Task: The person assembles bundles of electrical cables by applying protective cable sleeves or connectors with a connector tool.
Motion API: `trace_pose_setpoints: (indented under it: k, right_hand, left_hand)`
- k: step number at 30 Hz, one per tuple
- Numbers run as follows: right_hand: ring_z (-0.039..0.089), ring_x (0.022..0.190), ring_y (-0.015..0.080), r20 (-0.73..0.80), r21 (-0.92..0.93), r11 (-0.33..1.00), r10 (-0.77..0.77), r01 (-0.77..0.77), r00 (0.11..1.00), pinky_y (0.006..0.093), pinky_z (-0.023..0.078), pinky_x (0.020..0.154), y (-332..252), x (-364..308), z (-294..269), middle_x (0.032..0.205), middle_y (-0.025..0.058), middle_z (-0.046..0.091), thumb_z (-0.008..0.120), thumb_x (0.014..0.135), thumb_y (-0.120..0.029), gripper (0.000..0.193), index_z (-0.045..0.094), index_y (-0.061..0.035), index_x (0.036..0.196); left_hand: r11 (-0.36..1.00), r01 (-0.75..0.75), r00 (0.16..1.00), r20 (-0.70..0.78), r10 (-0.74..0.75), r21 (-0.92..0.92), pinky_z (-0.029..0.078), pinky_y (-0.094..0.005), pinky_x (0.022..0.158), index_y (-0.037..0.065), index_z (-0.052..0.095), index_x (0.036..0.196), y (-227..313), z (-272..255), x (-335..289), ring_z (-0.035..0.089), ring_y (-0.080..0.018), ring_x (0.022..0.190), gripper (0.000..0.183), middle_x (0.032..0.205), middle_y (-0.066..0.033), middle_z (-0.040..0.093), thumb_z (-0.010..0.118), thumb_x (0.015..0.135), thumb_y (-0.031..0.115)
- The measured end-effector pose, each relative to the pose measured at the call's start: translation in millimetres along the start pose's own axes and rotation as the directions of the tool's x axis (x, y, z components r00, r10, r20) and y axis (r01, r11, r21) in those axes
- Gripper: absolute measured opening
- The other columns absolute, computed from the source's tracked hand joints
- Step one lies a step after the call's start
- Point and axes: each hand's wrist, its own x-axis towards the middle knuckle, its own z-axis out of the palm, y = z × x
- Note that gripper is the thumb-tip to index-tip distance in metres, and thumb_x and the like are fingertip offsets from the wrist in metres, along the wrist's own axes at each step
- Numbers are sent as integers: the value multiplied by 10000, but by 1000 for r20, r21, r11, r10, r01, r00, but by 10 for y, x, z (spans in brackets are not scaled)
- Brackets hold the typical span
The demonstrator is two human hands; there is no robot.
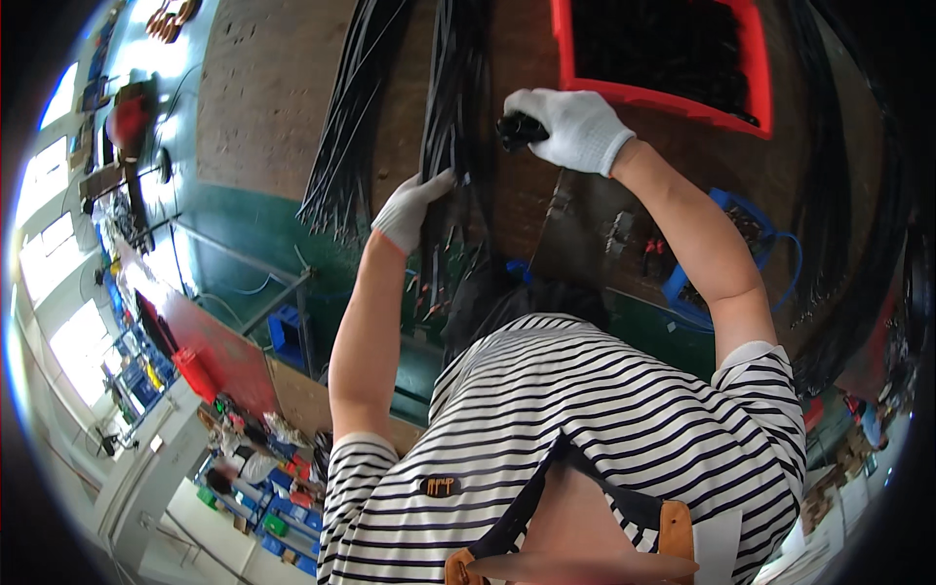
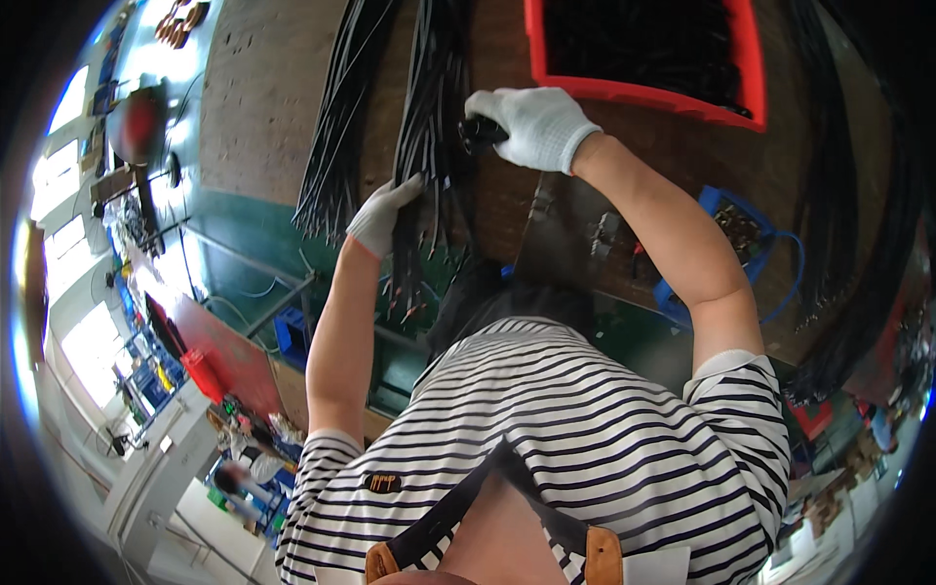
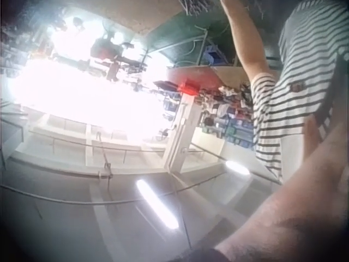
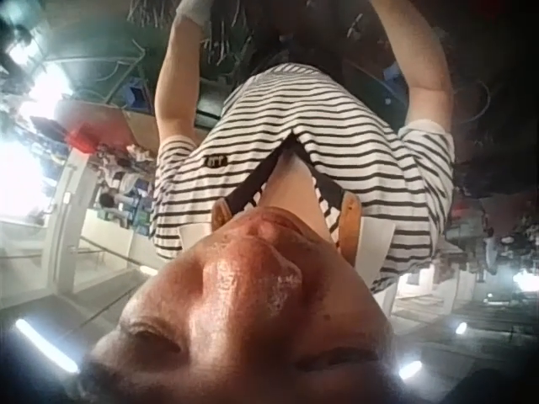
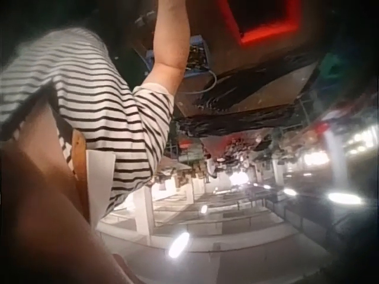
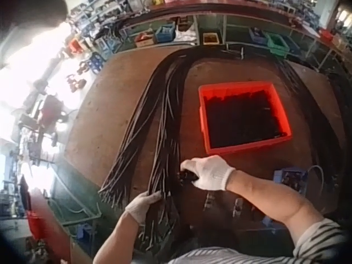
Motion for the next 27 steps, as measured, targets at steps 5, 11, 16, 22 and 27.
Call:
trace_pose_setpoints:
  k: [5, 11, 16, 22, 27]
  right_hand:
    - [758, 986, 341, 242, -149, 986, -40, 78, 969, 494, 618, 807, -560, 88, 648, 1113, 86, 738, 782, 818, -158, 508, 658, -210, 1308]
    - [743, 1088, 370, 93, -39, 981, 192, -189, 977, 497, 611, 902, -885, 92, 1079, 1245, 121, 718, 749, 874, -155, 486, 642, -198, 1346]
    - [758, 1054, 332, -277, 469, 767, 599, -438, 752, 457, 604, 902, -1023, -19, 1542, 1201, 158, 767, 751, 847, -163, 643, 583, -145, 1468]
    - [734, 942, 212, 282, 959, -200, 687, -199, 670, 367, 596, 861, -1345, 132, 1787, 1123, 81, 767, 845, 892, -102, 504, 654, -26, 1351]
    - [702, 909, 156, 297, 952, -168, 711, -256, 638, 323, 572, 870, -1192, 277, 1868, 977, 29, 742, 830, 856, -54, 296, 720, -68, 1130]
  left_hand:
    - [983, -37, 982, 174, 69, -183, 647, -347, 758, 1, 666, 1284, -80, 90, -15, 769, -244, 892, 301, 1104, -123, 766, 706, 1048, 184]
    - [991, -83, 979, 175, 101, -106, 644, -328, 679, 7, 687, 1241, -165, -258, 119, 755, -211, 798, 278, 1041, -109, 767, 720, 978, 91]
    - [994, -47, 977, 203, 67, -103, 658, -356, 767, -2, 660, 1229, -147, -410, 194, 779, -249, 892, 316, 1040, -124, 757, 733, 921, -10]
    - [981, -5, 947, 315, 68, -196, 663, -396, 818, 19, 695, 1259, -81, -579, 112, 777, -247, 927, 340, 1102, -122, 774, 727, 922, -18]
    - [999, -30, 964, 263, 36, -26, 659, -379, 823, 29, 705, 1238, -131, -668, 318, 775, -228, 921, 312, 1102, -92, 777, 720, 932, -30]
